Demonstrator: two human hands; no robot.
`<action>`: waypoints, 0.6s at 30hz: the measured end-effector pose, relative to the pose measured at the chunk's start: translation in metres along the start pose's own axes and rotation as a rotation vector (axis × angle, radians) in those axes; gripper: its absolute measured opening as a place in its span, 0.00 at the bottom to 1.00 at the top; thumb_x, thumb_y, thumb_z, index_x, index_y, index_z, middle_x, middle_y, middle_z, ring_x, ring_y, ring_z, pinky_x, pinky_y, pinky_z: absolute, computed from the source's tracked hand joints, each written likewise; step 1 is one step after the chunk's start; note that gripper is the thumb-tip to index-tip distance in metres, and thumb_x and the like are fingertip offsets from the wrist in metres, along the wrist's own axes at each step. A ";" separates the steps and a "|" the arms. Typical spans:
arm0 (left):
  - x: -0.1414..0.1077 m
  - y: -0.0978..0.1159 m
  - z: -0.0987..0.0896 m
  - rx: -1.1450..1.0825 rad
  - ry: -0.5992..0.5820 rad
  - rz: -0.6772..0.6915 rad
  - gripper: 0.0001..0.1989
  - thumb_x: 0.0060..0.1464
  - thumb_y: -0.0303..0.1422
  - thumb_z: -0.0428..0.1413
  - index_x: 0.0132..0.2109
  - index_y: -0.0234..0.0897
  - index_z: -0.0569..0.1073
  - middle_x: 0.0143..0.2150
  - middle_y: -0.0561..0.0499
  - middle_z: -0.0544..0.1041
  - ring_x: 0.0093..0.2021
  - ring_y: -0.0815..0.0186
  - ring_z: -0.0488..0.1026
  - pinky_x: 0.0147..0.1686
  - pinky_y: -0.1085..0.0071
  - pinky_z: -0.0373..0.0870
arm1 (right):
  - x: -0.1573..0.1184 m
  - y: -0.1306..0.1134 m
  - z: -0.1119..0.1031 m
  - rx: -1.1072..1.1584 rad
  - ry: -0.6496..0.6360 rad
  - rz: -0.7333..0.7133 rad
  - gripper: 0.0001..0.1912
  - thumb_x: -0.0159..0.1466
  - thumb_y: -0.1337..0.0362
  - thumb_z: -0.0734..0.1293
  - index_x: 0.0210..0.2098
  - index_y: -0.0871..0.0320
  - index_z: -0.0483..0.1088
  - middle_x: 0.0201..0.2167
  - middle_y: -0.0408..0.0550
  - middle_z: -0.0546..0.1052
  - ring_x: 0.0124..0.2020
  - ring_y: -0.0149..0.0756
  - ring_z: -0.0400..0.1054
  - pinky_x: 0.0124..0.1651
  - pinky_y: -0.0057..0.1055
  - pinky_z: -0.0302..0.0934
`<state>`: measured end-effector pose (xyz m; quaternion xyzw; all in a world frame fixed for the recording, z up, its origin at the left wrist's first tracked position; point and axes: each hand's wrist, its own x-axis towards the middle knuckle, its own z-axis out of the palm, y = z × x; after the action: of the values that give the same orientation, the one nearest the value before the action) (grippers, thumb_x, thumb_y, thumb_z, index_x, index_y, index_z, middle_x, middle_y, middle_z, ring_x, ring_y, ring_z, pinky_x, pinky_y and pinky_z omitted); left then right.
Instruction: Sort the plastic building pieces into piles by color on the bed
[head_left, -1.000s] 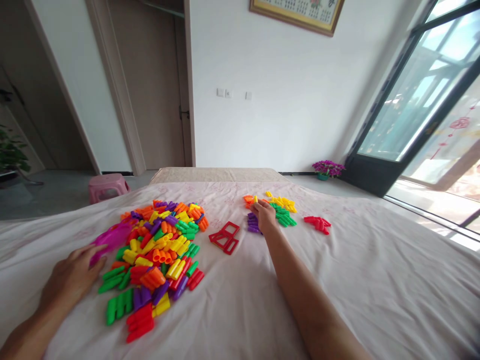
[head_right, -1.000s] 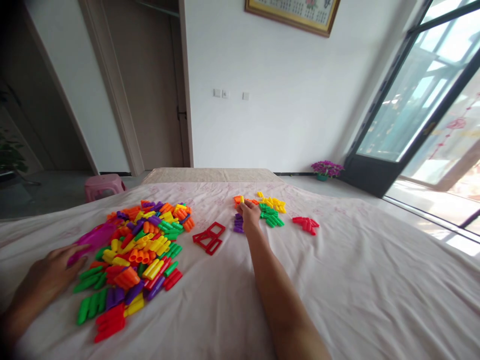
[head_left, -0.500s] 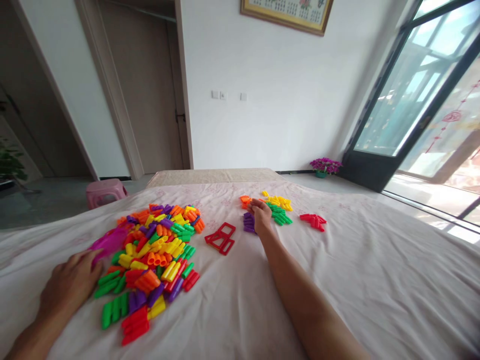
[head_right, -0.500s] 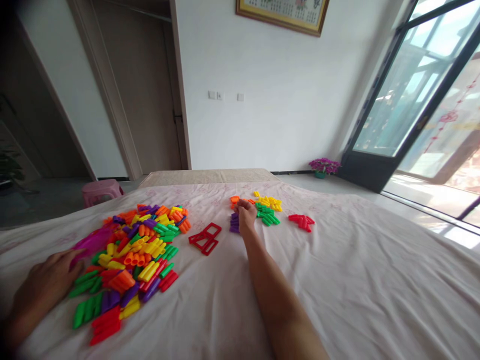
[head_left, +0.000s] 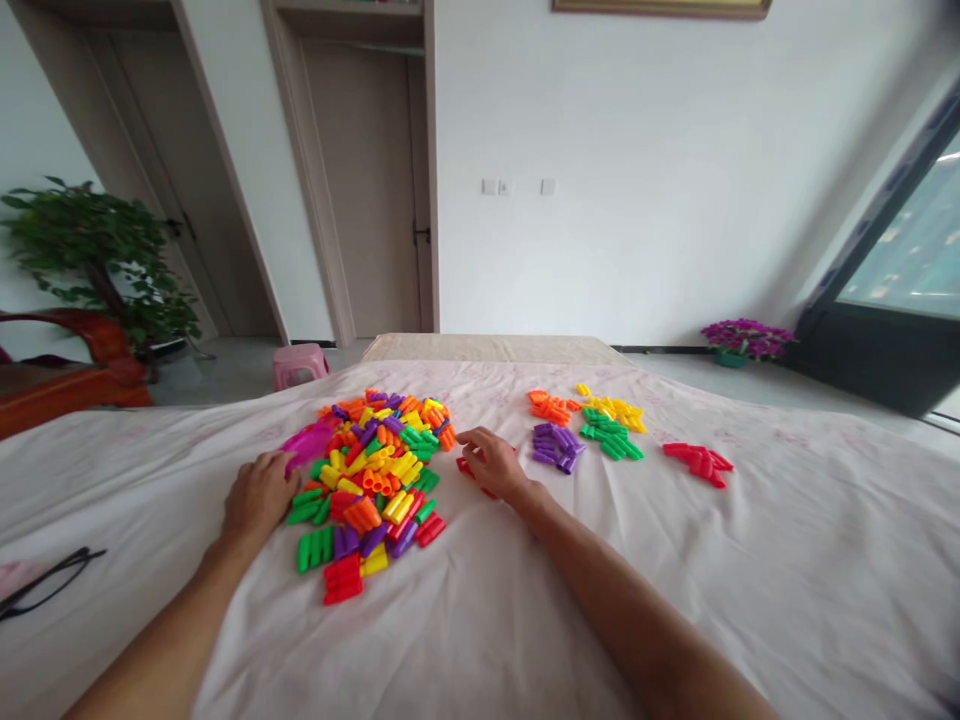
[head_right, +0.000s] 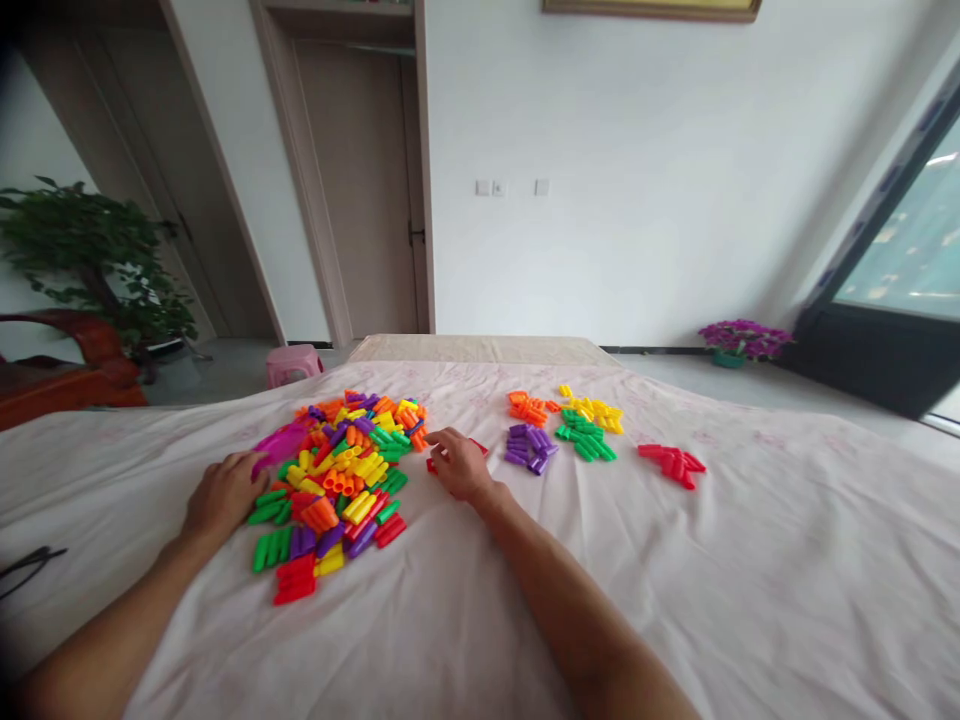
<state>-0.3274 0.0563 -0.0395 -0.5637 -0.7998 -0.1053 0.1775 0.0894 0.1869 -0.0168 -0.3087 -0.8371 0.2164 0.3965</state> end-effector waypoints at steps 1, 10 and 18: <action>0.000 0.000 0.000 0.000 0.003 0.000 0.26 0.63 0.38 0.43 0.56 0.32 0.78 0.55 0.37 0.80 0.54 0.54 0.76 0.58 0.59 0.67 | -0.001 -0.008 0.001 -0.017 -0.034 -0.029 0.19 0.64 0.72 0.64 0.52 0.55 0.77 0.47 0.50 0.81 0.41 0.35 0.77 0.45 0.32 0.71; -0.002 0.000 0.004 -0.004 0.025 -0.013 0.26 0.63 0.38 0.43 0.59 0.31 0.77 0.58 0.37 0.79 0.54 0.54 0.75 0.59 0.59 0.67 | 0.010 -0.061 0.028 -0.223 -0.165 -0.345 0.26 0.72 0.63 0.67 0.69 0.50 0.65 0.64 0.54 0.73 0.60 0.45 0.71 0.60 0.42 0.67; -0.002 -0.003 0.010 -0.039 0.015 -0.016 0.27 0.64 0.37 0.42 0.59 0.32 0.76 0.59 0.38 0.78 0.56 0.54 0.75 0.60 0.58 0.66 | 0.004 -0.064 0.039 -0.245 -0.196 -0.362 0.10 0.69 0.65 0.70 0.49 0.54 0.77 0.45 0.50 0.80 0.46 0.40 0.74 0.50 0.33 0.69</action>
<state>-0.3309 0.0574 -0.0494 -0.5597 -0.8008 -0.1264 0.1717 0.0340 0.1394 0.0009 -0.1771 -0.9332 0.0676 0.3054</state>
